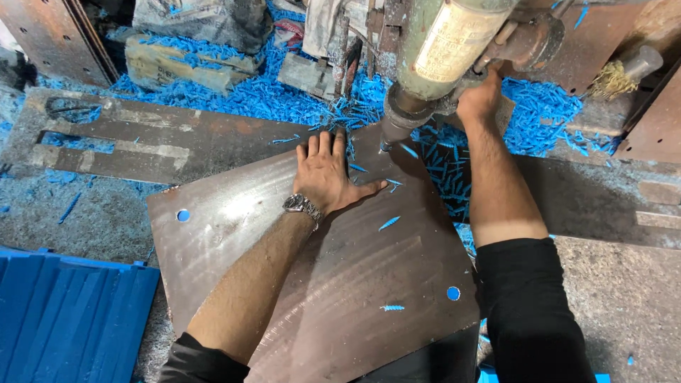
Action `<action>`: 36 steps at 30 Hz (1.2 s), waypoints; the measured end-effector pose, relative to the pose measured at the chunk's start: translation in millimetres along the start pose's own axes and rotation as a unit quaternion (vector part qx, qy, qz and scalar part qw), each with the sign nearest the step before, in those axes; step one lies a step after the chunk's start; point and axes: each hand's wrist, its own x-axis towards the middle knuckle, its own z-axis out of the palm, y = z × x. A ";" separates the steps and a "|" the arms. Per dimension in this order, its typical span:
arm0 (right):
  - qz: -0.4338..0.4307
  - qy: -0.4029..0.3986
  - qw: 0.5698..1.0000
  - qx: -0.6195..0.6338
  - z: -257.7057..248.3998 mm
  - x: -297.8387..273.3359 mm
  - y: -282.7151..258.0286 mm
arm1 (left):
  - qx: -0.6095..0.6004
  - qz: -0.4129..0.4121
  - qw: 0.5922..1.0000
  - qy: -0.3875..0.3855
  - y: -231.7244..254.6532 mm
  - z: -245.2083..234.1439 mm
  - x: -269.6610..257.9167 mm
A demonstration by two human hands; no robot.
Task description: The person places a square metal plate on the drill press table and drills holes in its corners, holding the plate steady with one hand while pulling the drill press lever with the other. They reposition the plate between holes, brush away blue plastic shavings, and finally set the drilled plate onto a blue plastic sheet on the floor.
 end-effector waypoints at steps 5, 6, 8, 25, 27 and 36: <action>0.061 -0.005 0.853 0.519 21.9 29.2 51.6 | -0.006 0.002 1.000 0.014 -0.3 2.4 -2.9; 0.062 -0.008 0.852 0.519 20.2 38.6 37.4 | -0.005 -0.001 1.000 0.014 -2.1 1.2 -1.5; 0.175 -0.044 0.759 0.626 7.1 49.3 19.5 | -0.007 0.006 1.000 0.022 -1.0 3.6 -0.7; -0.152 -0.103 0.963 0.197 -32.0 14.4 24.0 | -0.005 -0.012 0.999 0.048 -0.3 3.9 -1.3; -0.099 -0.010 0.983 -0.158 -50.8 -54.3 -42.9 | -0.001 -0.004 0.998 0.067 2.4 8.7 1.6; -0.139 -0.051 0.987 -0.056 -240.8 -263.4 -188.5 | -0.009 0.003 1.000 0.019 -5.5 9.6 7.6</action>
